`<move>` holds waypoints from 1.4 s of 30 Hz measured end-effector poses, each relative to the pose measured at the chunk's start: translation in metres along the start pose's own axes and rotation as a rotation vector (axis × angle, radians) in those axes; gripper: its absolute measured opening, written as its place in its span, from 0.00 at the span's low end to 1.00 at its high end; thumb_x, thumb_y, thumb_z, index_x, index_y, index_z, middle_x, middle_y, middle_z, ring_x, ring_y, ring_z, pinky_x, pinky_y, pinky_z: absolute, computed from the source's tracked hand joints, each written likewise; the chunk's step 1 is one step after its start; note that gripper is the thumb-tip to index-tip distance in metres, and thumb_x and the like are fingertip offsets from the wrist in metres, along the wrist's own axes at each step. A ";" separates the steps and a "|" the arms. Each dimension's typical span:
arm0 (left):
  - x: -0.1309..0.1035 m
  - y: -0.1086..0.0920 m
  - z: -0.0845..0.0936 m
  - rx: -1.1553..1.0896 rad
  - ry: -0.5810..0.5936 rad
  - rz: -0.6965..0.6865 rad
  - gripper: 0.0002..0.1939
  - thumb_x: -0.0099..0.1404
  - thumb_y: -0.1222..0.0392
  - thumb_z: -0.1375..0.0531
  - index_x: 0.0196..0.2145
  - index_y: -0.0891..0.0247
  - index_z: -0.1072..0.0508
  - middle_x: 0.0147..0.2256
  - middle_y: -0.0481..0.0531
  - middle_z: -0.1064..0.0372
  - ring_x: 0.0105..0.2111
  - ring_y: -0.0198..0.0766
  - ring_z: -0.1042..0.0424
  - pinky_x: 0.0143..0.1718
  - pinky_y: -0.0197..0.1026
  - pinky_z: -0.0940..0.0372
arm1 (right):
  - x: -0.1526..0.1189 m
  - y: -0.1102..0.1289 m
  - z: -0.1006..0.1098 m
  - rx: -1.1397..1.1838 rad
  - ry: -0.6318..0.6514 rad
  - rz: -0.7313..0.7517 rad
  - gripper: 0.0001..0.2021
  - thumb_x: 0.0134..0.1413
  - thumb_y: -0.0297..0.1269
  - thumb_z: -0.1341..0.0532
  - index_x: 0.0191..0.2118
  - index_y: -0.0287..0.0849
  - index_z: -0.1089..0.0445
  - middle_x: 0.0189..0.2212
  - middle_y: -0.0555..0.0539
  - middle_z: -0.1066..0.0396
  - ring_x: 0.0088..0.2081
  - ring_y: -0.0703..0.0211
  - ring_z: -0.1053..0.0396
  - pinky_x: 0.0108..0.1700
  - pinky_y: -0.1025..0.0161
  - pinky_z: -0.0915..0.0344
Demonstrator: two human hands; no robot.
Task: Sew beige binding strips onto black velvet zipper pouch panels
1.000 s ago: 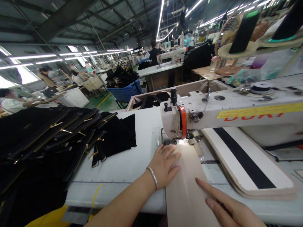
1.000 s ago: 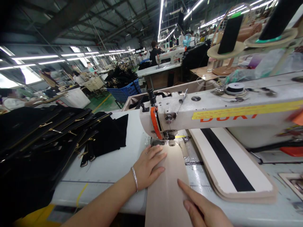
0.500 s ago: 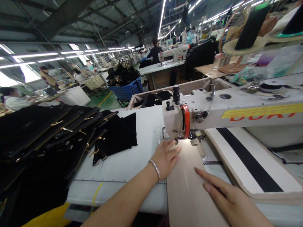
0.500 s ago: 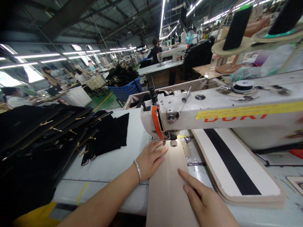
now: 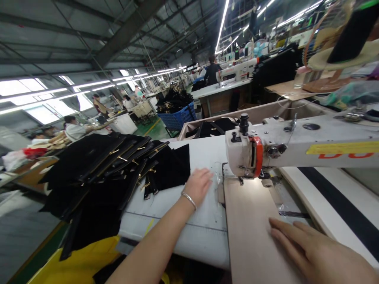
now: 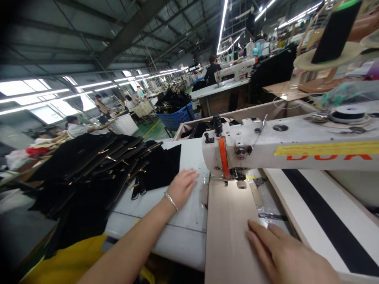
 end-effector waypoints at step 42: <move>0.026 -0.054 -0.013 -0.418 0.116 0.123 0.06 0.63 0.61 0.40 0.39 0.61 0.25 0.35 0.49 0.28 0.37 0.38 0.29 0.40 0.37 0.36 | 0.060 0.028 -0.003 -0.157 -0.058 0.303 0.21 0.65 0.42 0.50 0.61 0.42 0.42 0.58 0.45 0.40 0.57 0.51 0.44 0.58 0.50 0.48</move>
Point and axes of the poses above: each hand's wrist, its own x-axis towards the middle knuckle, its own z-axis out of the back of the hand, y = z × x, the point moved 4 cm from there along x, towards the middle knuckle
